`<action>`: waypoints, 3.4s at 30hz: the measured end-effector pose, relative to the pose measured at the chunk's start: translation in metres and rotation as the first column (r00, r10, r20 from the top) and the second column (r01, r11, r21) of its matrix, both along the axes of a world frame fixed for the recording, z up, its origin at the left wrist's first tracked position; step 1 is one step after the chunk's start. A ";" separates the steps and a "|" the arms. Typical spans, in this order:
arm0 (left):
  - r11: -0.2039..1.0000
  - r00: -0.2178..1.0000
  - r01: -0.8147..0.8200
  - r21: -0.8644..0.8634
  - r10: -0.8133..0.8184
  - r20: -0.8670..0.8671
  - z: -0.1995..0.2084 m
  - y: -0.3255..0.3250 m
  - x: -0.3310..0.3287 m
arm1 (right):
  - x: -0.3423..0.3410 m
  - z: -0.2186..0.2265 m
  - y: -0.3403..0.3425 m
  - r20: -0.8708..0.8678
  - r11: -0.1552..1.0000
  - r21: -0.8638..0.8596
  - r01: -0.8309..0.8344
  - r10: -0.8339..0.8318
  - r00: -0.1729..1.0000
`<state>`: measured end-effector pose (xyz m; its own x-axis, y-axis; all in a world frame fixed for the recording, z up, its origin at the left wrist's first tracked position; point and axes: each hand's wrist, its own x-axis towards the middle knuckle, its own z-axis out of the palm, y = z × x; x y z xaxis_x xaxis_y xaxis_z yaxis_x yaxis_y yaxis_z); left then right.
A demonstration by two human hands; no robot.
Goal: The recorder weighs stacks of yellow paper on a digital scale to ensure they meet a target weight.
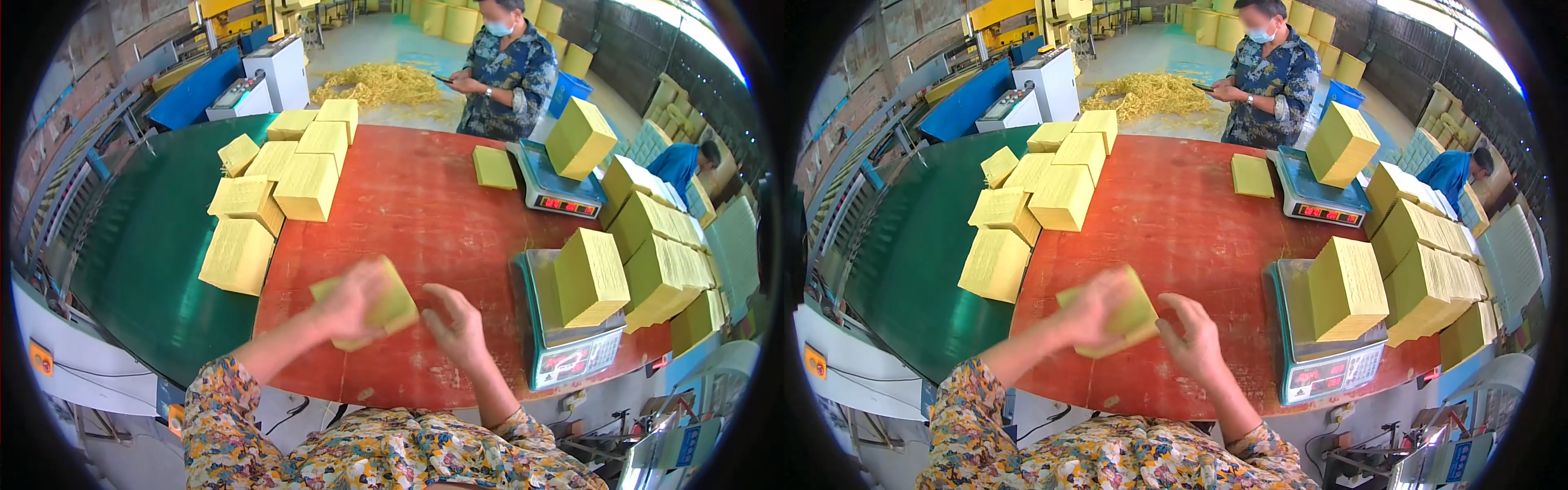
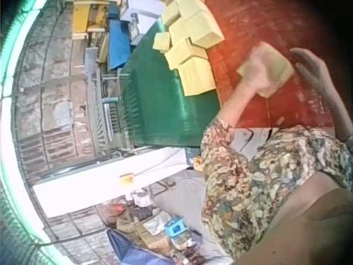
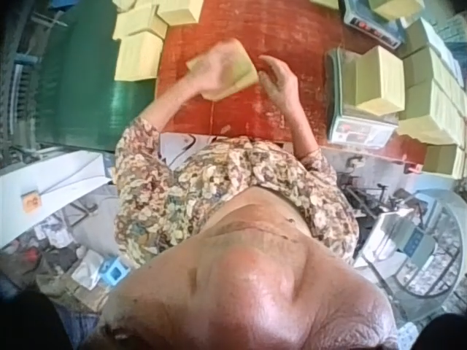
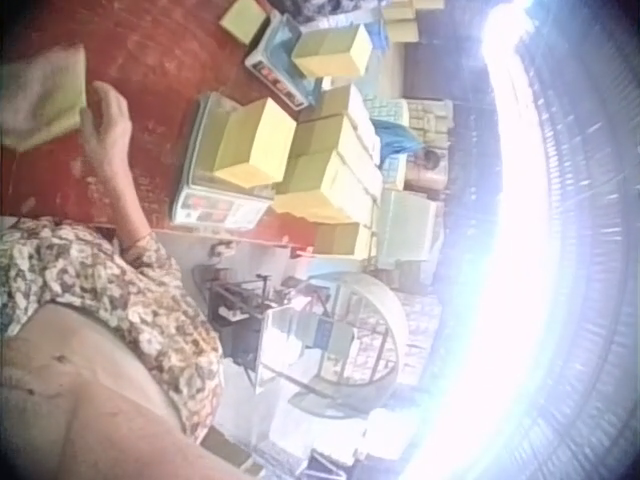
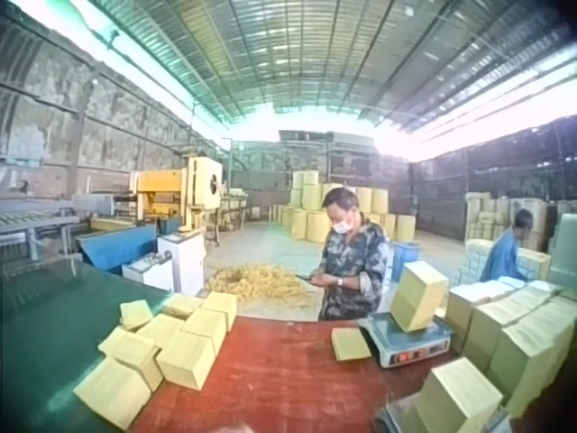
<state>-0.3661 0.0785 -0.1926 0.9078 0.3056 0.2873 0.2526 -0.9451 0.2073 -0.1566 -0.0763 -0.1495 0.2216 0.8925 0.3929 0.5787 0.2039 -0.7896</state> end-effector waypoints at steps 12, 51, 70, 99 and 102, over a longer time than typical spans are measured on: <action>0.667 0.713 -0.526 -0.528 0.684 0.153 0.001 -0.238 -0.001 | 0.060 -0.049 -0.078 -0.380 0.802 -0.383 -0.457 0.315 0.870; -0.033 0.342 0.503 -0.863 0.925 0.164 -0.032 -0.363 0.026 | 0.069 -0.061 -0.222 -0.501 0.896 -0.342 -0.283 0.081 0.862; 0.142 0.857 0.105 -0.984 0.489 0.162 0.191 -0.182 0.380 | 0.382 0.089 -0.116 -0.720 0.990 -0.118 -0.081 -0.029 0.693; 0.091 0.720 0.396 -0.914 0.587 0.371 0.062 -0.167 0.426 | 0.426 -0.017 -0.096 -0.782 0.968 0.014 0.252 -0.146 0.605; 0.042 0.645 0.541 -0.840 0.620 0.446 0.040 -0.159 0.425 | 0.365 0.015 -0.084 -0.896 0.999 -0.020 0.050 -0.040 0.442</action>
<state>0.0591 -0.0807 -0.1526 0.5956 0.8010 0.0600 -0.4603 0.2792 0.8427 0.2089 -0.1606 -0.1346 0.4945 0.8681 -0.0424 -0.4416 0.2090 -0.8725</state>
